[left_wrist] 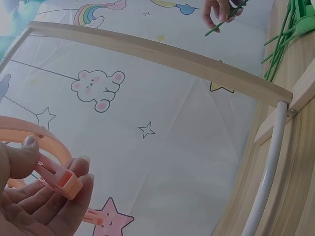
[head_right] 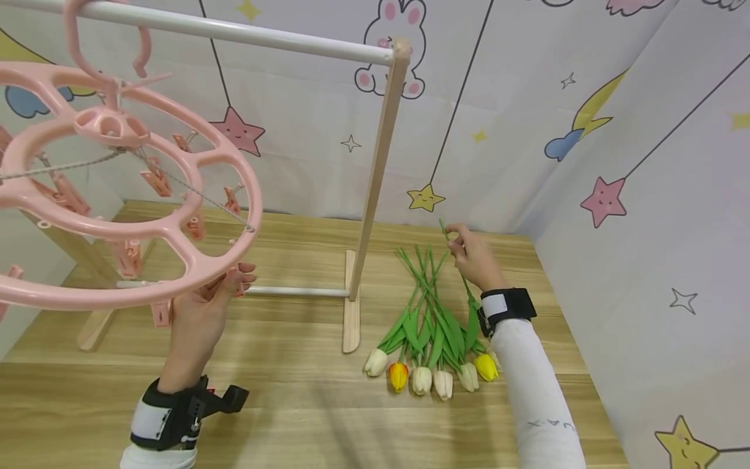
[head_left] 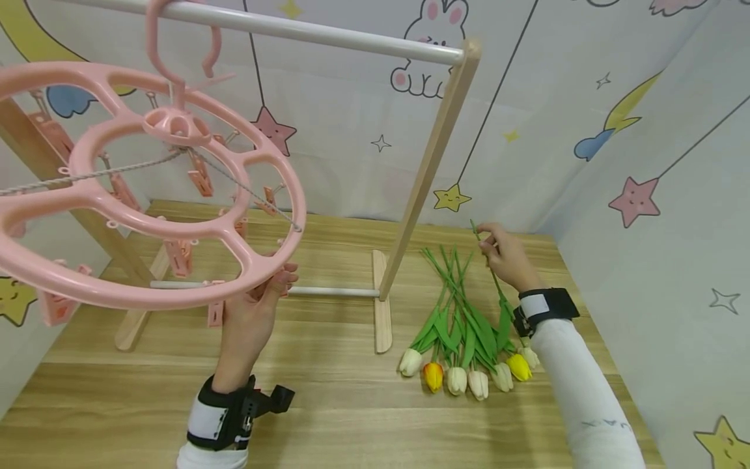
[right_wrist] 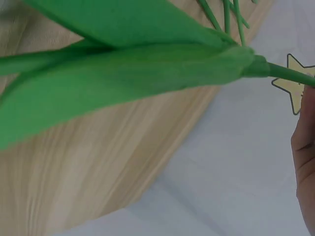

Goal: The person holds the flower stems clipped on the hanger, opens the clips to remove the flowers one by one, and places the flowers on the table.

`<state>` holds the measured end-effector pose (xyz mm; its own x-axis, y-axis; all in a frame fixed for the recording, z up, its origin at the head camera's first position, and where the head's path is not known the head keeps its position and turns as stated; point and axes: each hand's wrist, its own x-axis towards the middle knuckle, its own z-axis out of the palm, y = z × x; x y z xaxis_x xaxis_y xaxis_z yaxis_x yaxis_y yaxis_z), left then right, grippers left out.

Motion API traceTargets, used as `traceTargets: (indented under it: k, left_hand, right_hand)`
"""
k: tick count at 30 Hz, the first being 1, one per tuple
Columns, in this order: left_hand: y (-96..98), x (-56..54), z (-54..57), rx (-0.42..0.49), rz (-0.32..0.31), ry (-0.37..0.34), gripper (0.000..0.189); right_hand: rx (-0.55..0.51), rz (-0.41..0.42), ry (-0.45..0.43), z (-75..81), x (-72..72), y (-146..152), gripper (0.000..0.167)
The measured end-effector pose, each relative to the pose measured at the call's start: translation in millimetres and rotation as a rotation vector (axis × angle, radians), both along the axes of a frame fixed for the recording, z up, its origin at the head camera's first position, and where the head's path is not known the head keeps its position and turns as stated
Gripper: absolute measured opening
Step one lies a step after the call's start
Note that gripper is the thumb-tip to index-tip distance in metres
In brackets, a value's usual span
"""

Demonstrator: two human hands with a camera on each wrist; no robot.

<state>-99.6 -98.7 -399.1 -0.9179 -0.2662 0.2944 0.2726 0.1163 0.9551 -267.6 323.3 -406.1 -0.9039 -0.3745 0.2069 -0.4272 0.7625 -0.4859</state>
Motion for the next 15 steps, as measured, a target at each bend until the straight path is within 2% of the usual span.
traceTargets:
  k: [9,15]
  left_hand:
    - [-0.1,-0.2,-1.0,0.018,0.008,0.000,0.023]
    - [-0.8,-0.6,-1.7,0.009,0.002,0.008,0.024]
  right_hand:
    - [-0.051,-0.093,-0.084,-18.9,-0.5,-6,0.036]
    - [0.050,-0.134,-0.058,-29.1,-0.2,-9,0.031]
